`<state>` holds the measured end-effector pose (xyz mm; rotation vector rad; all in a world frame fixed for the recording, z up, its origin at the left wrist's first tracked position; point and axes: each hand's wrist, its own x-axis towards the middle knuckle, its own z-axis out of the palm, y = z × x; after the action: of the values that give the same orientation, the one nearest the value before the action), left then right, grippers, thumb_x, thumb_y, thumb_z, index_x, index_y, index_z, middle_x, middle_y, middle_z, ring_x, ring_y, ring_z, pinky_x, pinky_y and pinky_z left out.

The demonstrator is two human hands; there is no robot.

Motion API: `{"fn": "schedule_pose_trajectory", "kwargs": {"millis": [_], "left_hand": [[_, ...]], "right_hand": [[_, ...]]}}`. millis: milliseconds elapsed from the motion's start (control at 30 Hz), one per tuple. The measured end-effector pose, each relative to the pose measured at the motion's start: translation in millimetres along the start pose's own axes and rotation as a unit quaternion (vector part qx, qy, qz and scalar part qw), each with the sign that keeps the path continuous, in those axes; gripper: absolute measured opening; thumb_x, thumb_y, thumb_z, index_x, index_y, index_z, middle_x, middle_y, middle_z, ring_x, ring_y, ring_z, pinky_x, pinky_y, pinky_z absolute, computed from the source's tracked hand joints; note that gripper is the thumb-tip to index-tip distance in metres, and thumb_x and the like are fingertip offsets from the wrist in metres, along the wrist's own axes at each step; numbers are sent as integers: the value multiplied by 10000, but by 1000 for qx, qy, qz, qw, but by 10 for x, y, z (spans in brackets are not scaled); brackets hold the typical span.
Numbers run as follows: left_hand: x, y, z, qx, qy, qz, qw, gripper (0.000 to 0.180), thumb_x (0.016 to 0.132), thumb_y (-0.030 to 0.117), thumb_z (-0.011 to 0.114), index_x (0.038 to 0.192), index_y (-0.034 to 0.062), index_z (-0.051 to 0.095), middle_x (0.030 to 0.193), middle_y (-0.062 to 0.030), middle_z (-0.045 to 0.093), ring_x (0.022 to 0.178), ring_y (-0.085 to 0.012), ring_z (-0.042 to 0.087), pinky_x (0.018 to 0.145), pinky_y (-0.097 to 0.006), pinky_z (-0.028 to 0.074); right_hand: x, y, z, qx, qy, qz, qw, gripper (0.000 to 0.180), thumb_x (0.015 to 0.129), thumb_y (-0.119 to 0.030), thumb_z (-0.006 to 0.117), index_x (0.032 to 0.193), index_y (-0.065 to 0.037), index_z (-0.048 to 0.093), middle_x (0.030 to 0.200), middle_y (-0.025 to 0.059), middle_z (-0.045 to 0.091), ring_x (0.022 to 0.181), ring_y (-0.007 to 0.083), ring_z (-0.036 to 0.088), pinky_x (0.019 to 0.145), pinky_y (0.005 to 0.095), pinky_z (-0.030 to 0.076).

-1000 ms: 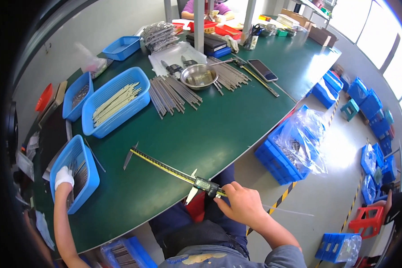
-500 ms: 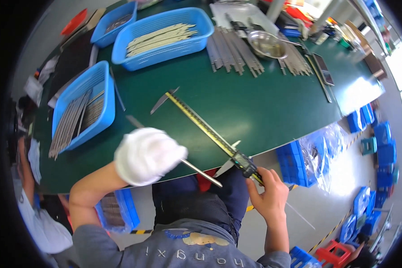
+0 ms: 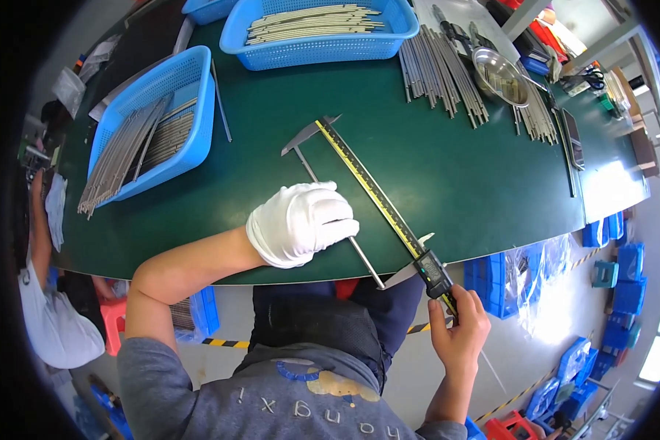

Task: Measuring the length of metal rods using a digital caliper.

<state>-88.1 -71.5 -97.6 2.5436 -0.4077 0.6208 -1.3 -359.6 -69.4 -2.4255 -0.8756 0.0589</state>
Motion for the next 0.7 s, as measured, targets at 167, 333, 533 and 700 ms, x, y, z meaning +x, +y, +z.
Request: {"fn": "schedule_pose_trajectory", "kwargs": {"millis": [167,333,533,700], "left_hand": [[15,21,-15,-13,3,-8,1000,227,630,61,652,856,81,645,803,-53,597,727,-264,613,769,-410,539],[11,42,-30,-10,-12,-19,1000,209,644,64,651,853,70,642,819,-59,594,762,-267,616,809,-425,533],[40,68,-83,-40,-27,-31,998,196,659,73,652,854,76,634,866,-62,597,859,-257,619,864,-451,518],[-6,33,-35,-28,-7,-34,999,166,664,60,642,828,83,628,869,-53,597,875,-246,618,878,-441,515]], "right_hand": [[-5,22,-9,3,8,-9,1000,271,748,-122,719,952,20,609,681,94,511,508,194,479,474,290,371],[-3,6,-25,-6,-1,-17,1000,272,752,-114,716,959,27,610,678,90,505,499,184,469,465,288,360],[-12,34,-15,-3,-2,-38,999,286,757,-91,708,983,49,603,682,87,501,494,169,463,455,281,347],[-25,31,-20,0,5,-54,999,289,761,-75,699,1000,54,599,685,86,502,494,165,466,449,276,342]]}}
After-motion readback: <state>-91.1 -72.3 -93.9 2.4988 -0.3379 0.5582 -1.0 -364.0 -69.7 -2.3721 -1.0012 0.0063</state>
